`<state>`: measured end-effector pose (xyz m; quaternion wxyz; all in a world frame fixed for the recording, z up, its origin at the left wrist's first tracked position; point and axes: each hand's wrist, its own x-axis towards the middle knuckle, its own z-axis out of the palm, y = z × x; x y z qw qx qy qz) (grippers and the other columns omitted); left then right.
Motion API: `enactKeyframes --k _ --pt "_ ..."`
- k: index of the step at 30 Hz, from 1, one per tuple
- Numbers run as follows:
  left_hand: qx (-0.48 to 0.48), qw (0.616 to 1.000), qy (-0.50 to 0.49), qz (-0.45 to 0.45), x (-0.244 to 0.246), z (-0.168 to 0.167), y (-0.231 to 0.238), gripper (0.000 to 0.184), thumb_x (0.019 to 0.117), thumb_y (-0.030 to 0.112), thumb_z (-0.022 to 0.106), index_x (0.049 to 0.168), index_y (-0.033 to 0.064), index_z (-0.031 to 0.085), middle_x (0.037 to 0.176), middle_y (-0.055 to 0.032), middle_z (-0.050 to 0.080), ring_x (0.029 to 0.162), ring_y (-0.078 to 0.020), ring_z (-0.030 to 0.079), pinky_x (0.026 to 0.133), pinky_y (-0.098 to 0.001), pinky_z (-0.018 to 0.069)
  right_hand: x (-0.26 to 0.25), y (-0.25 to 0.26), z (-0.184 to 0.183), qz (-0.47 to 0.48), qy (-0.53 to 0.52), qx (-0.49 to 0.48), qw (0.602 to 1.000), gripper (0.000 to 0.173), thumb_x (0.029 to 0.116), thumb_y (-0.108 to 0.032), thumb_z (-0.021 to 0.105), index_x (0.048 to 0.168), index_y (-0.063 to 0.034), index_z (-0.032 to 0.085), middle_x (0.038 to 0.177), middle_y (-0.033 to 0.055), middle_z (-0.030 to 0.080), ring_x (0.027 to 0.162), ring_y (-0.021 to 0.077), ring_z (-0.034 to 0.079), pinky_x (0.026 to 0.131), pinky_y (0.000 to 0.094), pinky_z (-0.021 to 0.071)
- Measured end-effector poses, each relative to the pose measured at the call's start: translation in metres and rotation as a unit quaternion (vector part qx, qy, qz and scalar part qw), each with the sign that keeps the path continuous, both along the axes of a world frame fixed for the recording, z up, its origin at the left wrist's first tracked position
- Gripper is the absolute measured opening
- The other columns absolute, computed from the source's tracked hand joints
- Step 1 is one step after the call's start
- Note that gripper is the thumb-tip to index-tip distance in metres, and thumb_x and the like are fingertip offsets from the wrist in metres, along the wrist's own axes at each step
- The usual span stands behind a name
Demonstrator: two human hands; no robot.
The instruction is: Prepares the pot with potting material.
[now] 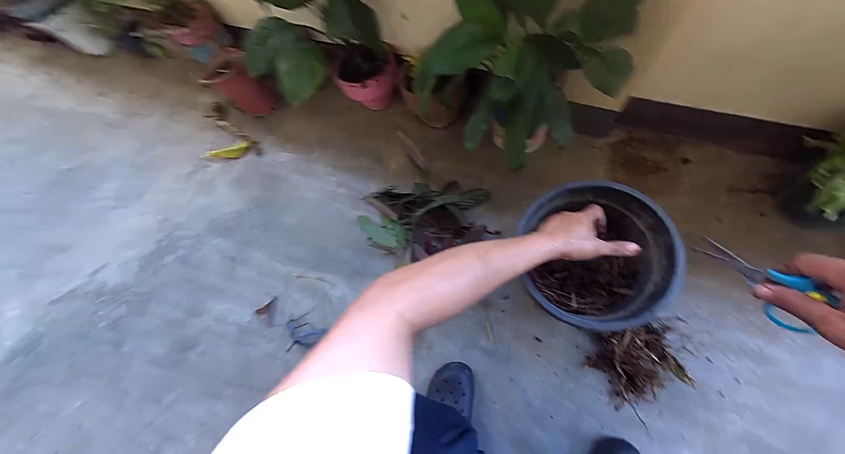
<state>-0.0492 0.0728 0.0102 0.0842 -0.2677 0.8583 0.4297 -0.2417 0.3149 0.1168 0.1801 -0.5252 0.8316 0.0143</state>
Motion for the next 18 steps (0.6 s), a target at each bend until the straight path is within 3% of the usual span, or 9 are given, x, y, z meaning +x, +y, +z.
enactKeyframes --k 3,5,7,9,12,15,17,18 --pt "-0.047 0.997 -0.036 -0.041 -0.002 -0.004 -0.007 0.077 0.0856 0.075 0.065 0.131 0.0122 0.061 0.113 -0.0169 0.072 0.109 -0.0363 0.068 0.095 -0.0651 0.0511 -0.006 0.018 -0.003 0.041 0.049 -0.017 0.998 0.023 0.0972 -0.040 0.064 0.089 -0.0181 0.065 0.061 0.0012 0.058 0.057 0.0239 0.062 0.049 0.0508 0.0482" --pt "-0.062 0.992 -0.063 -0.085 -0.001 -0.008 -0.013 0.073 0.0878 0.075 0.062 0.116 0.0085 0.070 0.110 -0.0176 0.070 0.109 -0.0354 0.066 0.097 -0.0630 0.0484 0.002 0.027 0.004 0.042 0.056 0.037 0.997 0.022 0.0981 -0.040 0.067 0.089 -0.0204 0.066 0.062 -0.0015 0.059 0.058 0.0212 0.063 0.050 0.0480 0.0487" --pt "-0.079 0.986 -0.073 -0.126 -0.003 -0.017 -0.018 0.066 0.0873 0.073 0.065 0.110 0.0111 0.076 0.125 -0.0177 0.063 0.121 -0.0349 0.059 0.102 -0.0594 0.0463 0.009 0.036 0.003 0.035 0.057 0.081 0.994 0.023 0.0979 -0.042 0.068 0.089 -0.0215 0.067 0.064 -0.0021 0.060 0.060 0.0199 0.063 0.052 0.0463 0.0497" --pt "-0.093 0.982 -0.069 -0.147 -0.011 -0.025 -0.018 0.060 0.0869 0.059 0.075 0.127 0.0154 0.071 0.148 -0.0175 0.050 0.138 -0.0376 0.047 0.111 -0.0593 0.0404 0.015 0.044 -0.003 0.025 0.039 0.094 0.994 0.024 0.0990 -0.042 0.067 0.089 -0.0205 0.066 0.067 -0.0016 0.061 0.063 0.0193 0.063 0.055 0.0458 0.0500" --pt "-0.135 0.975 -0.053 -0.171 -0.032 -0.043 -0.013 0.076 0.0886 0.044 0.080 0.151 0.0148 0.049 0.160 -0.0155 0.039 0.148 -0.0386 0.038 0.116 -0.0600 0.0373 0.019 0.047 -0.024 0.012 -0.023 0.082 0.996 0.023 0.1013 -0.039 0.065 0.095 -0.0169 0.068 0.072 0.0006 0.063 0.067 0.0198 0.064 0.059 0.0462 0.0515" --pt "-0.181 0.960 -0.092 -0.191 -0.050 -0.065 -0.010 0.091 0.0877 0.053 0.077 0.161 0.0210 0.034 0.167 -0.0142 0.030 0.152 -0.0403 0.031 0.114 -0.0670 0.0343 0.021 0.047 -0.050 0.011 -0.092 0.103 0.990 0.027 0.1038 -0.038 0.061 0.104 -0.0124 0.068 0.080 0.0066 0.066 0.075 0.0252 0.066 0.067 0.0506 0.0534" --pt "-0.163 0.958 -0.140 -0.189 -0.055 -0.077 -0.007 0.091 0.0870 0.059 0.076 0.161 0.0258 0.034 0.170 -0.0139 0.022 0.147 -0.0445 0.036 0.109 -0.0719 0.0349 0.020 0.046 -0.059 0.015 -0.121 0.144 0.982 0.031 0.1054 -0.039 0.058 0.109 -0.0100 0.067 0.086 0.0109 0.067 0.082 0.0296 0.067 0.073 0.0538 0.0532" --pt "-0.159 0.958 -0.143 -0.193 -0.055 -0.080 -0.007 0.088 0.0869 0.059 0.075 0.159 0.0244 0.039 0.169 -0.0143 0.023 0.144 -0.0447 0.040 0.108 -0.0691 0.0381 0.019 0.046 -0.062 0.017 -0.127 0.148 0.981 0.032 0.1057 -0.039 0.057 0.110 -0.0096 0.067 0.087 0.0113 0.067 0.083 0.0300 0.067 0.074 0.0540 0.0531"
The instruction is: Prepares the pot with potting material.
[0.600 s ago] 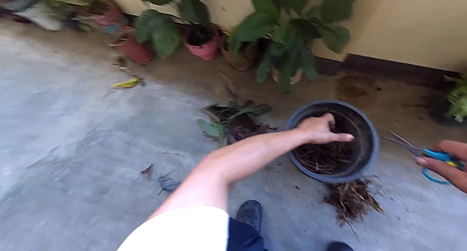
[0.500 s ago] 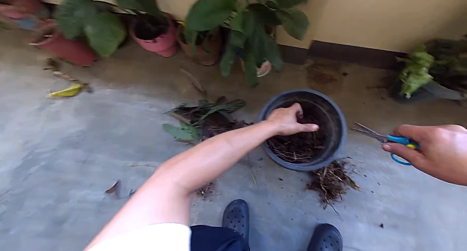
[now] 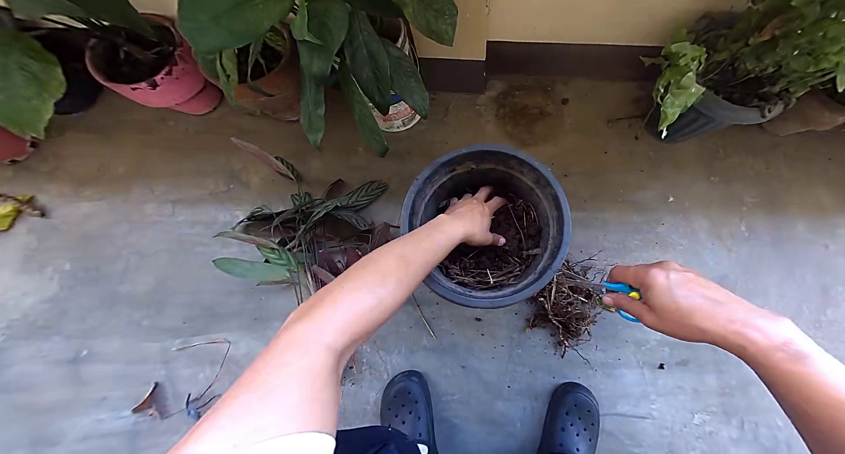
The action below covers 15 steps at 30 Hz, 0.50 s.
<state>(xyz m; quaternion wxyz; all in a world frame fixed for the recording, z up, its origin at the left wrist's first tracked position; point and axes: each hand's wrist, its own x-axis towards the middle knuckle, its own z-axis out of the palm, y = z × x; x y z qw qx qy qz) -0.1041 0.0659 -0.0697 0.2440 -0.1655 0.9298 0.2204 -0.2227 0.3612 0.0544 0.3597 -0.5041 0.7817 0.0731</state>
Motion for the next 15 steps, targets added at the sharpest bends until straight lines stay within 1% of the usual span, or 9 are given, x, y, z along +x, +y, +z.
enactKeyframes --k 3,4,5,7,8,10,11,13,15 --pt "0.048 0.997 0.050 -0.040 0.015 0.007 0.001 0.072 0.0867 0.055 0.077 0.140 0.0120 0.059 0.155 -0.0159 0.044 0.132 -0.0381 0.055 0.107 -0.0600 0.0465 -0.006 0.005 -0.004 -0.005 -0.009 -0.015 1.000 0.033 0.1055 -0.041 0.056 0.106 -0.0099 0.066 0.082 0.0094 0.065 0.078 0.0280 0.066 0.070 0.0518 0.0523" --pt "0.069 0.994 0.068 -0.054 0.027 0.010 0.009 0.070 0.0852 0.053 0.080 0.138 0.0105 0.062 0.145 -0.0168 0.055 0.128 -0.0370 0.059 0.106 -0.0612 0.0473 -0.008 0.008 -0.005 -0.010 -0.015 -0.021 1.000 0.033 0.1053 -0.041 0.057 0.106 -0.0096 0.067 0.082 0.0092 0.065 0.077 0.0277 0.066 0.069 0.0515 0.0521" --pt "0.080 0.992 0.060 -0.071 0.040 0.012 0.018 0.074 0.0851 0.053 0.079 0.143 0.0116 0.058 0.140 -0.0172 0.060 0.127 -0.0365 0.060 0.108 -0.0626 0.0454 -0.010 0.011 -0.007 -0.014 -0.019 -0.025 0.999 0.033 0.1052 -0.040 0.057 0.107 -0.0094 0.067 0.082 0.0091 0.066 0.077 0.0272 0.066 0.069 0.0512 0.0523" --pt "0.076 0.991 0.010 -0.106 0.057 0.021 0.028 0.081 0.0913 0.053 0.073 0.157 0.0166 0.043 0.145 -0.0134 0.058 0.133 -0.0334 0.056 0.112 -0.0620 0.0389 -0.015 0.015 -0.011 -0.021 -0.025 -0.021 0.999 0.032 0.1051 -0.039 0.058 0.109 -0.0094 0.068 0.083 0.0087 0.067 0.078 0.0262 0.066 0.071 0.0504 0.0532" --pt "0.078 0.991 0.006 -0.109 0.058 0.027 0.027 0.077 0.0942 0.053 0.070 0.157 0.0175 0.044 0.147 -0.0124 0.056 0.134 -0.0332 0.054 0.112 -0.0623 0.0381 -0.016 0.015 -0.013 -0.027 -0.027 -0.016 0.999 0.031 0.1049 -0.038 0.059 0.110 -0.0094 0.068 0.084 0.0086 0.067 0.079 0.0259 0.067 0.072 0.0503 0.0534" --pt "0.080 0.989 0.089 -0.089 0.049 0.029 0.013 0.059 0.0965 0.047 0.069 0.143 0.0120 0.060 0.142 -0.0153 0.060 0.131 -0.0360 0.058 0.107 -0.0645 0.0449 -0.017 0.014 -0.017 -0.033 -0.025 -0.001 0.999 0.029 0.1046 -0.038 0.060 0.109 -0.0106 0.068 0.083 0.0074 0.067 0.077 0.0244 0.066 0.071 0.0491 0.0533" --pt "0.064 0.986 0.132 -0.083 0.039 0.028 0.005 0.054 0.0972 0.044 0.069 0.139 0.0097 0.062 0.140 -0.0166 0.060 0.129 -0.0377 0.058 0.104 -0.0642 0.0464 -0.017 0.012 -0.019 -0.030 -0.023 0.005 0.999 0.029 0.1046 -0.039 0.060 0.108 -0.0112 0.068 0.082 0.0066 0.066 0.077 0.0237 0.066 0.071 0.0485 0.0532" --pt "0.023 0.986 0.140 -0.084 0.014 0.026 -0.009 0.057 0.0968 0.038 0.070 0.145 0.0110 0.056 0.147 -0.0170 0.055 0.135 -0.0399 0.052 0.107 -0.0628 0.0430 -0.016 0.007 -0.020 -0.022 -0.024 0.014 0.999 0.029 0.1048 -0.039 0.059 0.107 -0.0117 0.067 0.082 0.0065 0.066 0.077 0.0237 0.066 0.071 0.0484 0.0532" --pt "-0.001 0.995 0.072 -0.075 -0.005 0.014 -0.013 0.068 0.0948 0.035 0.074 0.154 0.0167 0.046 0.157 -0.0166 0.045 0.142 -0.0408 0.046 0.112 -0.0624 0.0393 -0.014 0.002 -0.021 -0.012 -0.035 0.024 0.999 0.030 0.1056 -0.039 0.057 0.110 -0.0107 0.067 0.085 0.0078 0.066 0.079 0.0251 0.066 0.072 0.0495 0.0532"
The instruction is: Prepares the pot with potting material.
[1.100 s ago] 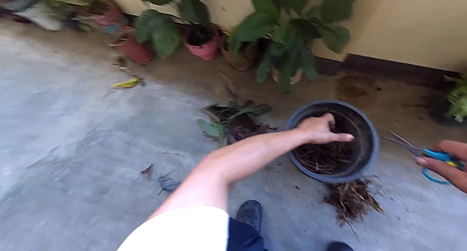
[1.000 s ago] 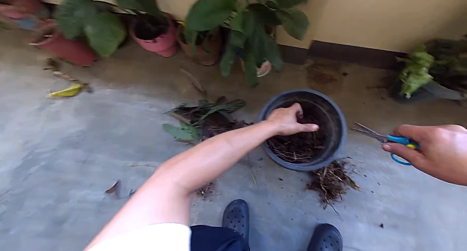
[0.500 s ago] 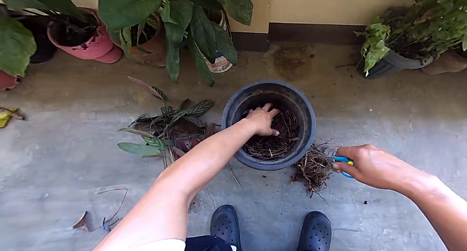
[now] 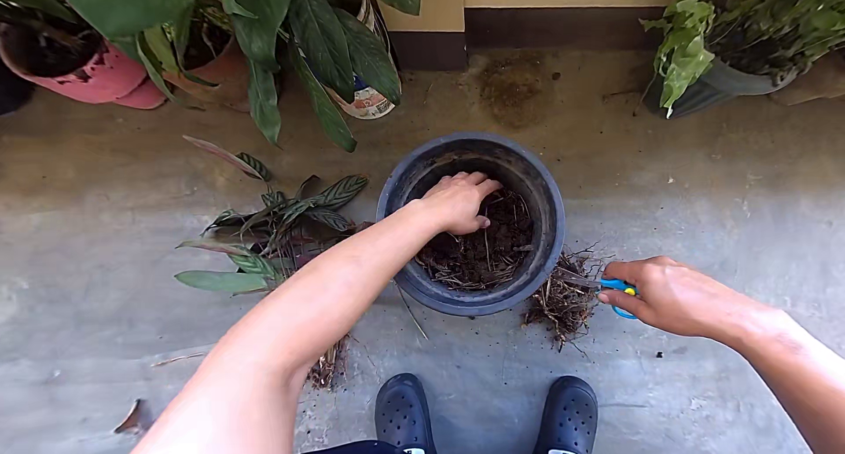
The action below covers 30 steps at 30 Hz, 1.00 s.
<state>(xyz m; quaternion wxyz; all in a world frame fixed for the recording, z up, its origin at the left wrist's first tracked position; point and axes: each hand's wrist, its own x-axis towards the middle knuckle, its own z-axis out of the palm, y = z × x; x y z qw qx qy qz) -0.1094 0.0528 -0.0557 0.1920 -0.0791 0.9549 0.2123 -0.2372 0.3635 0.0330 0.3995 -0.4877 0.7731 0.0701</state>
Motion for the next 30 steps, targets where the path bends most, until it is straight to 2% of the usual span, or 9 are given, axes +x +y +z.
enactKeyframes --k 2,6,10,15,17,19,21,24,30 --pt "-0.012 0.999 -0.030 0.017 -0.007 -0.017 0.000 0.073 0.0911 0.030 0.079 0.155 0.0160 0.045 0.155 -0.0220 0.043 0.137 -0.0452 0.049 0.110 -0.0623 0.0436 0.002 0.000 -0.004 0.011 -0.010 0.004 1.000 0.032 0.1062 -0.040 0.055 0.108 -0.0101 0.066 0.083 0.0085 0.065 0.078 0.0260 0.065 0.072 0.0495 0.0522" --pt "-0.028 0.999 -0.015 0.014 -0.002 -0.007 -0.009 0.054 0.0891 0.025 0.081 0.135 0.0056 0.060 0.139 -0.0241 0.054 0.123 -0.0437 0.059 0.103 -0.0583 0.0501 0.004 0.009 -0.014 0.020 -0.025 0.040 0.999 0.035 0.1064 -0.040 0.055 0.111 -0.0077 0.066 0.087 0.0116 0.066 0.084 0.0302 0.066 0.076 0.0518 0.0525" --pt "-0.046 0.998 -0.034 0.008 0.012 -0.004 -0.018 0.061 0.0861 0.022 0.084 0.133 -0.0036 0.054 0.141 -0.0249 0.052 0.127 -0.0428 0.056 0.107 -0.0548 0.0476 0.007 0.012 -0.024 0.022 -0.035 0.073 0.996 0.035 0.1068 -0.039 0.055 0.113 -0.0062 0.066 0.090 0.0141 0.066 0.087 0.0323 0.066 0.078 0.0533 0.0518" --pt "-0.021 0.999 -0.046 0.012 0.018 -0.001 -0.015 0.077 0.0874 0.023 0.083 0.153 0.0138 0.044 0.141 -0.0257 0.050 0.118 -0.0433 0.062 0.099 -0.0588 0.0530 0.016 0.003 -0.025 0.033 -0.040 0.100 0.994 0.036 0.1075 -0.040 0.053 0.120 -0.0075 0.065 0.096 0.0158 0.068 0.094 0.0341 0.067 0.084 0.0553 0.0522" --pt "0.054 0.997 0.006 0.059 0.023 0.008 -0.021 0.063 0.0882 0.026 0.081 0.145 0.0149 0.057 0.140 -0.0227 0.052 0.125 -0.0404 0.057 0.104 -0.0602 0.0481 0.018 0.001 -0.024 0.035 -0.044 0.101 0.993 0.037 0.1077 -0.039 0.053 0.122 -0.0077 0.065 0.099 0.0165 0.069 0.098 0.0349 0.067 0.086 0.0560 0.0519" --pt "0.233 0.955 0.066 0.170 0.023 0.025 -0.018 0.046 0.0879 0.015 0.081 0.130 0.0066 0.066 0.134 -0.0174 0.061 0.122 -0.0291 0.061 0.104 -0.0519 0.0504 0.016 0.005 -0.022 0.028 -0.044 0.099 0.994 0.037 0.1078 -0.038 0.053 0.125 -0.0076 0.065 0.102 0.0172 0.069 0.100 0.0354 0.067 0.088 0.0567 0.0516" --pt "0.474 0.828 0.065 0.293 0.024 0.041 -0.010 0.033 0.0945 -0.001 0.060 0.126 0.0036 0.055 0.126 -0.0130 0.064 0.105 -0.0215 0.069 0.090 -0.0395 0.0595 0.015 0.010 -0.022 0.023 -0.044 0.100 0.994 0.037 0.1075 -0.037 0.053 0.125 -0.0071 0.065 0.103 0.0176 0.069 0.101 0.0363 0.067 0.088 0.0573 0.0516" --pt "0.614 0.685 0.038 0.390 0.024 0.053 0.004 0.024 0.1038 0.021 0.051 0.127 0.0163 0.054 0.118 -0.0086 0.069 0.094 -0.0203 0.071 0.074 -0.0344 0.0590 0.019 0.012 -0.021 0.025 -0.046 0.108 0.993 0.037 0.1077 -0.037 0.053 0.126 -0.0064 0.064 0.104 0.0190 0.069 0.103 0.0377 0.067 0.090 0.0579 0.0510" --pt "0.547 0.674 0.064 0.493 0.015 0.054 0.027 0.029 0.1033 0.042 0.059 0.104 0.0133 0.065 0.083 0.0017 0.060 0.057 -0.0047 0.052 0.048 -0.0167 0.0434 0.027 0.010 -0.021 0.043 -0.046 0.111 0.992 0.036 0.1077 -0.037 0.053 0.121 -0.0054 0.065 0.100 0.0189 0.068 0.100 0.0377 0.067 0.088 0.0574 0.0508"
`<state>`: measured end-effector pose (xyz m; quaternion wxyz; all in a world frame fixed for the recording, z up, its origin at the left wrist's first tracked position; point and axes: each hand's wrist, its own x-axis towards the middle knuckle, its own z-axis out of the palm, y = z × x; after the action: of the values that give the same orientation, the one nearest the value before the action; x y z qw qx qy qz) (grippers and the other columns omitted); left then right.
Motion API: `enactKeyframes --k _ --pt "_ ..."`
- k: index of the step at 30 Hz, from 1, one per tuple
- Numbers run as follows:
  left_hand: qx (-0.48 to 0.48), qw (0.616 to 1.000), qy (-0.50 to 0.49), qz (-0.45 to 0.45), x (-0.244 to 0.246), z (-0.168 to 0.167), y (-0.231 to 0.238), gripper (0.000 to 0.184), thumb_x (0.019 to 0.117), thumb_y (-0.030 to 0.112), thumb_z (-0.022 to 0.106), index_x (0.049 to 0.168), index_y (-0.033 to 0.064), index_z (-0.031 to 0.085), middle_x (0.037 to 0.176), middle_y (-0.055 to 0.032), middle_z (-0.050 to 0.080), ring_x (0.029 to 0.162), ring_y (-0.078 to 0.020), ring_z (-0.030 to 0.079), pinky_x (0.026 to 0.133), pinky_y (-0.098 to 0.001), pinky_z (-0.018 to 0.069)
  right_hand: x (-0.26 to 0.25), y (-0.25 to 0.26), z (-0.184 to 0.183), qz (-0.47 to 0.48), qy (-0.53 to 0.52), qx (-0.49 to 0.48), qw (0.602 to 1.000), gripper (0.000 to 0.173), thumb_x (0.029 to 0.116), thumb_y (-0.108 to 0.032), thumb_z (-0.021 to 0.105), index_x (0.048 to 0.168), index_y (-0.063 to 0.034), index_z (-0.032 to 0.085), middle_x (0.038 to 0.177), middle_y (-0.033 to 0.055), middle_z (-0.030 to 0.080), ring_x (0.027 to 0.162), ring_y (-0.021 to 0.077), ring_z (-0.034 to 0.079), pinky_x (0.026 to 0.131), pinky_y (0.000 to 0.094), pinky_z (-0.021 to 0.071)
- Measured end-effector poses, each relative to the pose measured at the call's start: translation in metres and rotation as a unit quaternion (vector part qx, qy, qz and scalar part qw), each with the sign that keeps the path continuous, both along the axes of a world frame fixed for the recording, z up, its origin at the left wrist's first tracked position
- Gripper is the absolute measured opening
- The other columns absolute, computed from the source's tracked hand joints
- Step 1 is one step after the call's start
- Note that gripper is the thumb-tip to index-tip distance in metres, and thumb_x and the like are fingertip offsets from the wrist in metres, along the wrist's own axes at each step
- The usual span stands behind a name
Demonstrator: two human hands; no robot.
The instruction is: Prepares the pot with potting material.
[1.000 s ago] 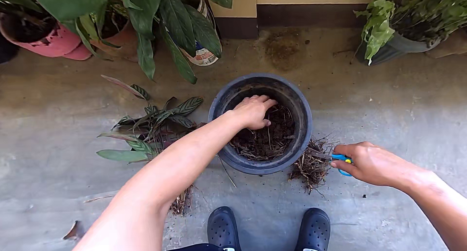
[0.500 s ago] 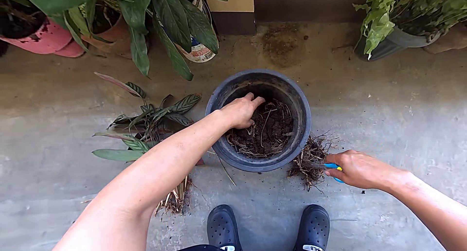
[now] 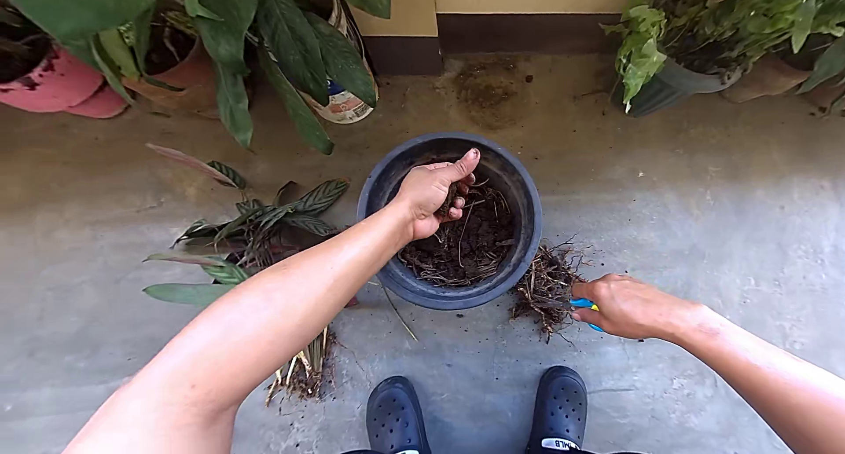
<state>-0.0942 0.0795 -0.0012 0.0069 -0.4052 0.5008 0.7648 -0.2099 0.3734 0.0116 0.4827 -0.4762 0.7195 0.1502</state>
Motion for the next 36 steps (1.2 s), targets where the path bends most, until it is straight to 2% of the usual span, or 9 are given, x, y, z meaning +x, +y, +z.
enactKeyframes --k 7,11,16,18,23,26,31,33,36 --pt "-0.085 0.996 0.002 0.035 0.005 0.003 -0.007 0.055 0.1026 0.062 0.047 0.077 0.0146 0.058 0.054 0.0043 0.045 0.040 -0.0066 0.042 0.040 -0.0218 0.0401 0.005 0.000 -0.002 0.012 -0.003 0.004 1.000 0.036 0.1077 -0.038 0.053 0.120 -0.0052 0.064 0.099 0.0189 0.068 0.099 0.0378 0.067 0.087 0.0566 0.0511" --pt "-0.130 0.991 0.023 0.034 0.004 0.004 -0.013 0.055 0.1039 0.060 0.047 0.070 0.0168 0.053 0.056 0.0047 0.047 0.044 -0.0073 0.042 0.046 -0.0239 0.0410 0.008 0.000 -0.004 0.014 -0.002 0.003 1.000 0.037 0.1078 -0.038 0.053 0.121 -0.0051 0.065 0.100 0.0188 0.068 0.100 0.0377 0.067 0.087 0.0568 0.0511" --pt "-0.176 0.982 0.009 -0.070 0.003 0.002 -0.017 0.018 0.0987 0.025 0.070 0.103 0.0101 0.061 0.087 -0.0027 0.060 0.069 -0.0121 0.058 0.065 -0.0307 0.0530 0.008 0.002 -0.002 0.010 -0.002 0.008 1.000 0.036 0.1079 -0.037 0.053 0.121 -0.0055 0.064 0.100 0.0188 0.068 0.100 0.0374 0.067 0.088 0.0565 0.0507" --pt "-0.183 0.976 0.008 -0.122 0.006 0.001 -0.018 0.026 0.0959 0.009 0.072 0.121 0.0082 0.063 0.113 -0.0083 0.065 0.082 -0.0145 0.066 0.073 -0.0310 0.0583 0.008 0.004 -0.003 0.011 0.000 0.007 1.000 0.036 0.1076 -0.037 0.053 0.120 -0.0057 0.065 0.099 0.0184 0.068 0.099 0.0372 0.067 0.087 0.0566 0.0510" --pt "-0.140 0.977 0.005 -0.158 0.012 -0.006 -0.020 0.041 0.0988 -0.005 0.061 0.137 0.0085 0.058 0.136 -0.0143 0.059 0.101 -0.0214 0.071 0.089 -0.0370 0.0609 0.009 0.006 -0.005 0.016 0.001 0.002 1.000 0.035 0.1072 -0.037 0.054 0.117 -0.0060 0.065 0.096 0.0181 0.068 0.096 0.0370 0.067 0.085 0.0564 0.0514" --pt "-0.166 0.969 -0.016 -0.181 0.011 -0.007 -0.018 0.043 0.1024 0.000 0.059 0.143 0.0115 0.053 0.141 -0.0152 0.057 0.100 -0.0223 0.073 0.084 -0.0365 0.0631 0.011 0.004 -0.003 0.019 0.002 0.007 1.000 0.035 0.1078 -0.037 0.053 0.117 -0.0054 0.064 0.098 0.0183 0.068 0.097 0.0370 0.067 0.086 0.0565 0.0511" --pt "-0.293 0.926 -0.036 -0.237 0.012 -0.015 -0.022 0.036 0.1083 0.023 0.055 0.144 0.0162 0.051 0.098 -0.0121 0.065 0.067 -0.0177 0.064 0.061 -0.0338 0.0567 0.011 0.003 -0.001 0.021 -0.002 -0.005 1.000 0.036 0.1077 -0.036 0.053 0.121 -0.0049 0.065 0.102 0.0198 0.068 0.101 0.0389 0.067 0.088 0.0582 0.0510" --pt "-0.379 0.884 -0.051 -0.270 0.011 -0.015 -0.022 0.032 0.1089 0.034 0.052 0.135 0.0146 0.054 0.099 -0.0121 0.065 0.076 -0.0217 0.064 0.071 -0.0437 0.0561 0.011 0.005 0.000 0.022 -0.003 -0.009 1.000 0.035 0.1076 -0.035 0.053 0.121 -0.0041 0.064 0.102 0.0207 0.068 0.102 0.0402 0.066 0.089 0.0592 0.0506" --pt "-0.506 0.794 -0.038 -0.336 0.012 -0.019 -0.024 0.044 0.1031 0.047 0.060 0.127 0.0099 0.065 0.113 -0.0194 0.070 0.109 -0.0379 0.067 0.096 -0.0654 0.0487 0.013 0.004 -0.001 0.025 -0.004 -0.016 1.000 0.036 0.1077 -0.035 0.053 0.122 -0.0040 0.064 0.105 0.0211 0.068 0.104 0.0403 0.066 0.091 0.0594 0.0503"
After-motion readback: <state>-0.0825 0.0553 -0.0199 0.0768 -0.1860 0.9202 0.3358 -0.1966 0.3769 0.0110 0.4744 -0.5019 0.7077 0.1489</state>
